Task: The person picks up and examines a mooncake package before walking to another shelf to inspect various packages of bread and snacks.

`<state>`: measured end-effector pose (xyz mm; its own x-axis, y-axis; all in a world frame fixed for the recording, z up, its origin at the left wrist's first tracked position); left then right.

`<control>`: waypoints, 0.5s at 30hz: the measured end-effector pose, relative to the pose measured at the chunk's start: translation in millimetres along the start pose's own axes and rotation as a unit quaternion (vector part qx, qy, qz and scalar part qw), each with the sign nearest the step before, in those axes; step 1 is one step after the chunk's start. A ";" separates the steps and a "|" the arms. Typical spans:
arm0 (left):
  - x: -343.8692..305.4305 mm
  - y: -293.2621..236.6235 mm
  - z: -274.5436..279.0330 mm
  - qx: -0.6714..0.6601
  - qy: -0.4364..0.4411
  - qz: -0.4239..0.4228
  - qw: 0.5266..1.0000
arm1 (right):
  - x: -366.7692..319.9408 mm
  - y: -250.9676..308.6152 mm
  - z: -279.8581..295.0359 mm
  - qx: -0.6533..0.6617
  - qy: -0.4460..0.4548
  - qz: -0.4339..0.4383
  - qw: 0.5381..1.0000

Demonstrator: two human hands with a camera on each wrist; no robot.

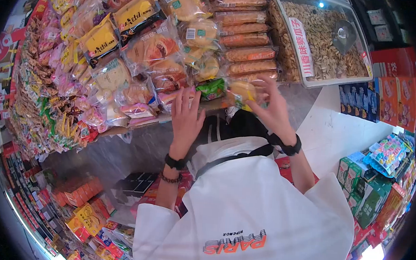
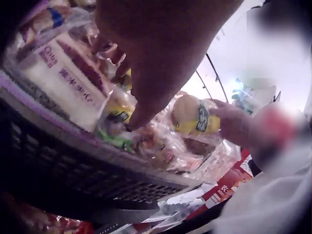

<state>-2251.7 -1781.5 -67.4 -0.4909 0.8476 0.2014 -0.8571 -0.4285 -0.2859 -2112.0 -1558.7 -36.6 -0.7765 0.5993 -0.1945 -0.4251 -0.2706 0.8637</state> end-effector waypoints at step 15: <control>-20.6 50.8 -26.4 0.006 -0.037 0.022 0.999 | 55.0 2.5 -100.5 -0.085 0.036 0.179 0.980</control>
<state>-2281.0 -1812.4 -110.7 -0.5376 0.8027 0.2584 -0.8363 -0.4683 -0.2853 -2202.6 -1602.1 -91.9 -0.9182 0.3901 0.0692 -0.1858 -0.5784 0.7943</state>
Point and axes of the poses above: each hand's wrist, its own x-axis towards the middle knuckle, its own z-axis out of the back of the hand, y = z × x, the point moved 4 cm from there along x, towards the middle knuckle, and after that the axes turned 10 degrees about -z, right-handed, at the moved point
